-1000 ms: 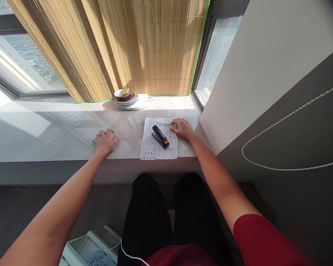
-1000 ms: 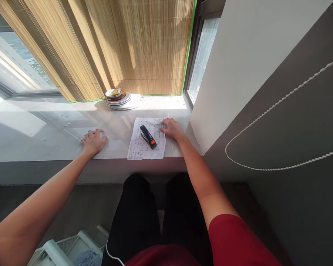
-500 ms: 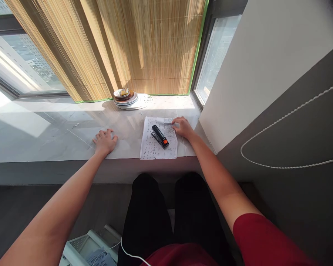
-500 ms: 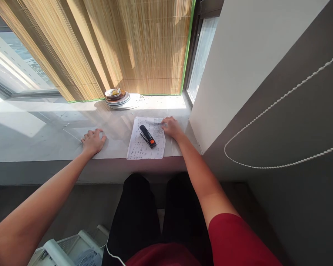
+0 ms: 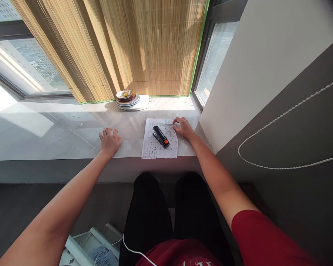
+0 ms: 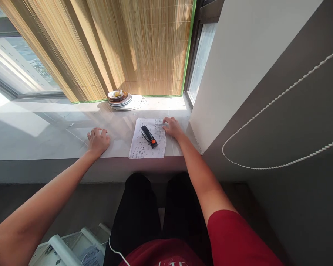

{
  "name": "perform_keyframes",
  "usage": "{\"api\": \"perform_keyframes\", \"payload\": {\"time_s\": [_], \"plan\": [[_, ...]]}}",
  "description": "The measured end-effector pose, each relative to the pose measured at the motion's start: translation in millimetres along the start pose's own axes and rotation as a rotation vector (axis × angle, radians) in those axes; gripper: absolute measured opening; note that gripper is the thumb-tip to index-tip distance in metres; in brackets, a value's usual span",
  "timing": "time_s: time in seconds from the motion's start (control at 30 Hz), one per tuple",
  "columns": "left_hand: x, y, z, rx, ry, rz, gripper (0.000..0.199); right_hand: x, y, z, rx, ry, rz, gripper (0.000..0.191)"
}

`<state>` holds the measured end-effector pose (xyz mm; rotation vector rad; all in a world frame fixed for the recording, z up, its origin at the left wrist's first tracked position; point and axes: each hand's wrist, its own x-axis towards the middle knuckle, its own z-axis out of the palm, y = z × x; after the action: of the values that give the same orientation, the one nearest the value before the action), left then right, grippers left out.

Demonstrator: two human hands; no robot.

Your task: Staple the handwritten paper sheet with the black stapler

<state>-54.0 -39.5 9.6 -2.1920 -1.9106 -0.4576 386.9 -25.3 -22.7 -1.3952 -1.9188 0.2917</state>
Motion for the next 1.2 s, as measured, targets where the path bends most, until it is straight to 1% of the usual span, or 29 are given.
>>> {"api": "perform_keyframes", "payload": {"time_s": [0.07,0.17,0.2,0.27,0.33,0.43,0.5,0.53,0.57,0.6,0.67,0.73,0.8,0.83,0.87,0.97,1.07,1.2], "plan": [[-3.1,21.2,-6.3,-0.082,-0.023,0.204,0.037,-0.2,-0.1,-0.8,0.009,0.012,0.004,0.02],[-9.4,62.5,-9.0,-0.327,-0.092,0.426,0.038,-0.7,-1.6,-2.1,0.033,0.022,-0.006,0.021],[-11.7,75.7,-7.7,-0.369,-0.124,0.497,0.039,-1.0,-2.1,-2.3,0.039,0.023,-0.02,0.021],[-15.5,96.6,-3.3,-0.403,-0.185,0.557,0.039,-1.7,-2.8,-2.6,0.046,0.04,-0.055,0.021],[-17.5,108.1,1.3,-0.393,-0.252,0.549,0.039,-2.4,-3.1,-3.4,0.045,0.1,-0.057,0.018],[-17.1,111.0,4.9,-0.372,-0.313,0.503,0.039,-3.0,-5.9,-7.4,0.054,0.266,0.025,0.016],[-15.9,109.0,5.2,-0.376,-0.316,0.483,0.039,-4.4,-13.0,-11.0,0.074,0.364,0.089,0.02],[-15.4,108.0,5.2,-0.382,-0.316,0.477,0.039,-6.1,-19.0,-12.2,0.095,0.382,0.115,0.023],[-15.0,107.3,5.4,-0.39,-0.318,0.473,0.039,-8.9,-26.9,-12.4,0.127,0.368,0.139,0.026],[-14.8,106.9,5.7,-0.399,-0.321,0.469,0.039,-13.0,-36.5,-11.2,0.167,0.322,0.158,0.031],[-14.6,106.9,6.9,-0.418,-0.322,0.467,0.039,-25.3,-59.1,-4.5,0.237,0.16,0.174,0.041],[-14.6,107.2,8.4,-0.43,-0.315,0.466,0.04,-40.8,-82.3,6.8,0.206,0.019,0.148,0.054],[-14.6,107.4,9.7,-0.436,-0.307,0.457,0.042,-54.8,-100.9,18.5,0.101,-0.024,0.099,0.068],[-14.5,107.3,10.3,-0.439,-0.307,0.454,0.043,-59.8,-107.5,22.8,0.053,-0.033,0.076,0.068],[-14.4,107.1,10.8,-0.443,-0.308,0.45,0.044,-63.2,-112.0,25.6,0.016,-0.038,0.055,0.063],[-14.0,106.3,12.2,-0.461,-0.315,0.435,0.052,-64.5,-114.0,23.8,-0.028,-0.037,0.007,0.039],[-13.4,105.8,14.0,-0.471,-0.322,0.421,0.061,-60.6,-105.8,15.2,0.0,-0.001,-0.015,0.037],[-13.3,105.5,15.5,-0.49,-0.316,0.443,0.059,-61.9,-96.2,9.7,0.08,0.007,-0.007,0.037]]}}
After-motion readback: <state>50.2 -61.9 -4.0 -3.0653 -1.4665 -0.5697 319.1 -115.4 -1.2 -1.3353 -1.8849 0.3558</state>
